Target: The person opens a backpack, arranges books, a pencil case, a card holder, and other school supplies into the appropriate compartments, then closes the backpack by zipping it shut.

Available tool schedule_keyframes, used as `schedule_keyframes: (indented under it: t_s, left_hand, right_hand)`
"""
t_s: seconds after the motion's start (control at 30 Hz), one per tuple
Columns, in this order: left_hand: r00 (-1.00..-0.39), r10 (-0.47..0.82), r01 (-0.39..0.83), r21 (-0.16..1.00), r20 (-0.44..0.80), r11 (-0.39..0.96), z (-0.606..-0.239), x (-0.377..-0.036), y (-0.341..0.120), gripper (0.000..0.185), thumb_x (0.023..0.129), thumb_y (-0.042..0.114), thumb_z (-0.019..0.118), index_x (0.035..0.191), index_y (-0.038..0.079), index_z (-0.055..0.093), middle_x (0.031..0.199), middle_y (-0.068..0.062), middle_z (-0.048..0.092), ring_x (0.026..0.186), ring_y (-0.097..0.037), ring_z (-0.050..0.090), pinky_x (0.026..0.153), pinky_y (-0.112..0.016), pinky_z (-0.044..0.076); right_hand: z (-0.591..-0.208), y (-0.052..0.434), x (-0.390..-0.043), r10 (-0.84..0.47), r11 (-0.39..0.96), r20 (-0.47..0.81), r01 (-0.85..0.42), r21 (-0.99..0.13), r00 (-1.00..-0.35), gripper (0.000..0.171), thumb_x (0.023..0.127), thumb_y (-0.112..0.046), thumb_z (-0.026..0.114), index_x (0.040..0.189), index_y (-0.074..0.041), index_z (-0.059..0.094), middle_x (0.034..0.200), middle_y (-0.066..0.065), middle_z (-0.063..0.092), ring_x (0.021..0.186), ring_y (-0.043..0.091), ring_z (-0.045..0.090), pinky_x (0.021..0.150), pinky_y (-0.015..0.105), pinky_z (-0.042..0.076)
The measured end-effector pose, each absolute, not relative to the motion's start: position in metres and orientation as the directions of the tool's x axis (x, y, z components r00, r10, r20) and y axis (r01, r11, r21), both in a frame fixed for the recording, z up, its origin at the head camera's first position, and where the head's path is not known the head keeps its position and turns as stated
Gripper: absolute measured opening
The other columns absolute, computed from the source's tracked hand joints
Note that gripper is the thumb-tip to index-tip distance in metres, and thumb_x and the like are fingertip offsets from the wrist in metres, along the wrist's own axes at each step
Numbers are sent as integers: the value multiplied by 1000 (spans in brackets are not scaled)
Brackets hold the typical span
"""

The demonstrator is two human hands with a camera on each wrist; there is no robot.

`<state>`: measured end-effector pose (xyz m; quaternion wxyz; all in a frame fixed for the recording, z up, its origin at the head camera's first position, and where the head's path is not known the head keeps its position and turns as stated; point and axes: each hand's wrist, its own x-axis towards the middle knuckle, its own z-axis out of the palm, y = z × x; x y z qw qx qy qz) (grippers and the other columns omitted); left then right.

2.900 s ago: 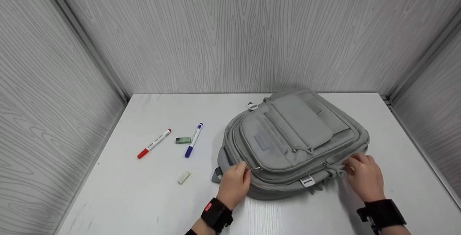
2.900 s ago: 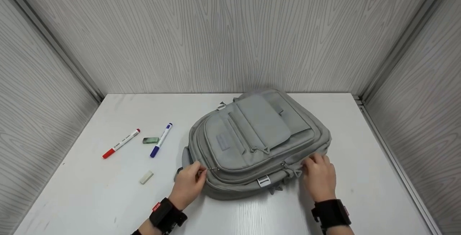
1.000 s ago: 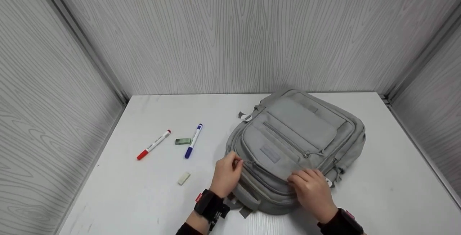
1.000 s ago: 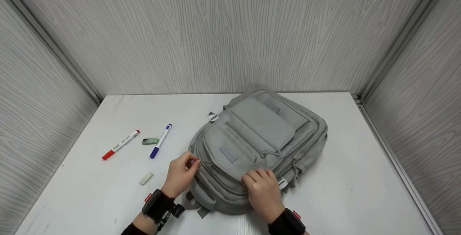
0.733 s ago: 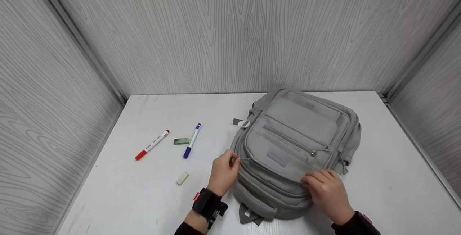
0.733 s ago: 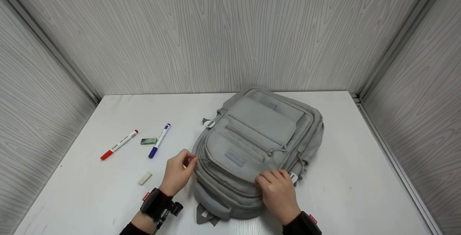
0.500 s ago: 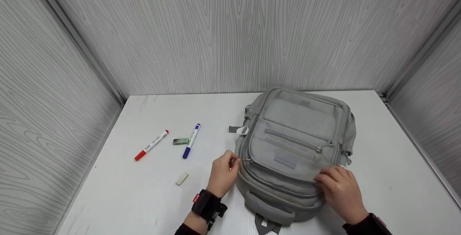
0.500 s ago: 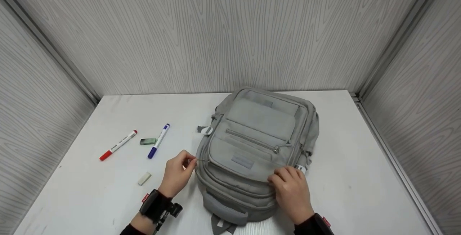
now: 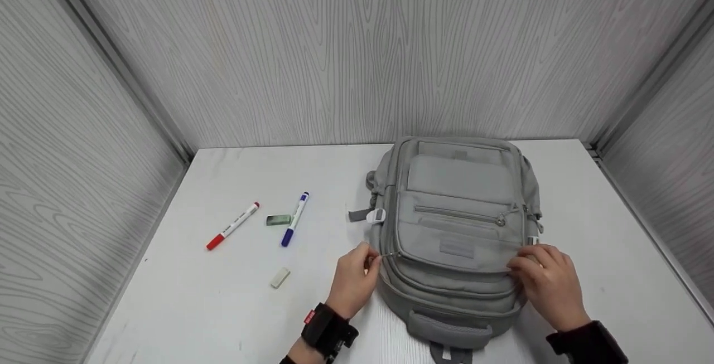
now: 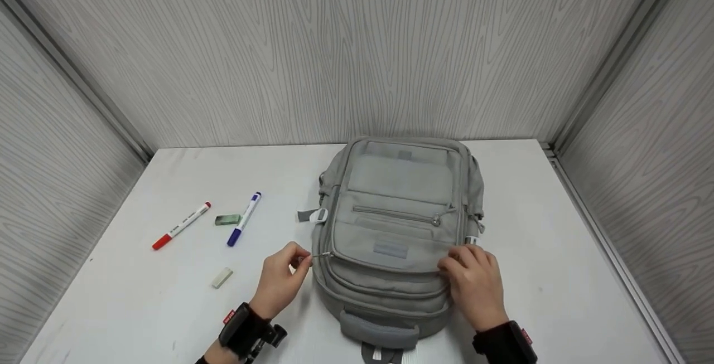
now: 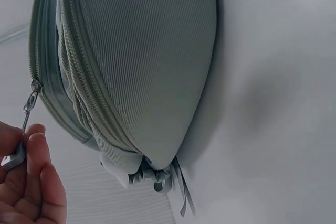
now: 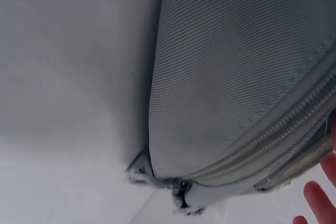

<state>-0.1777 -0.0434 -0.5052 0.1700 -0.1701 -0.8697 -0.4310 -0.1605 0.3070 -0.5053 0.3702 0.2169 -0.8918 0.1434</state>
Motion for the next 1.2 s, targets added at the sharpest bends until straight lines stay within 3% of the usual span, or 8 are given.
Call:
schedule_keyframes:
  t_s: [0.1,0.2,0.4,0.73,0.97,1.2]
  left_hand:
    - [-884,170,451,699,435,555,-505,-170,-36,10,91,3,66,86,8,59,75,-1,63,67,-6,54,61,-17,42]
    - [-888,199,453,715,415,532,-505,-162,-29,10,91,3,65,86,9,59,73,-2,63,66,-3,51,60,-16,42]
    - [-886,257,465,749,387,472,-506,-153,-14,10,92,3,64,87,9,59,72,-2,61,65,1,45,60,-14,39]
    - [-880,304,468,776,366,422,-503,-148,7,8,93,3,62,89,9,61,78,-4,64,67,2,46,63,-12,40]
    - [-888,250,457,794,385,401,-502,-149,9,8,90,2,65,87,9,61,74,-3,64,66,2,48,62,-12,41]
    - [-907,227,417,832,354,366,-498,-148,12,5,91,6,66,88,8,63,76,-3,66,67,2,50,63,-13,43]
  right_hand:
    - [-502,316,-167,-294,862,707,-498,-94,-643,7,81,-19,74,81,-14,69,94,10,66,92,34,58,69,49,42]
    - [-501,323,-174,-308,863,697,-498,-81,-648,23,65,-5,82,81,-14,69,95,11,66,93,34,58,68,48,42]
    - [-499,334,-194,-326,867,680,-494,-61,-656,32,58,3,87,79,-14,70,93,10,67,91,34,59,67,48,43]
    - [-489,336,-210,-330,886,624,-460,-53,-708,24,69,9,79,78,-11,70,94,13,68,93,37,60,72,55,46]
    - [-476,291,-189,-391,851,593,-522,-59,-704,29,65,13,65,86,-6,68,93,11,68,92,34,61,78,53,47]
    - [-472,226,-169,-514,782,602,-623,36,-611,28,70,-4,81,94,-10,69,92,1,68,85,21,63,70,38,50]
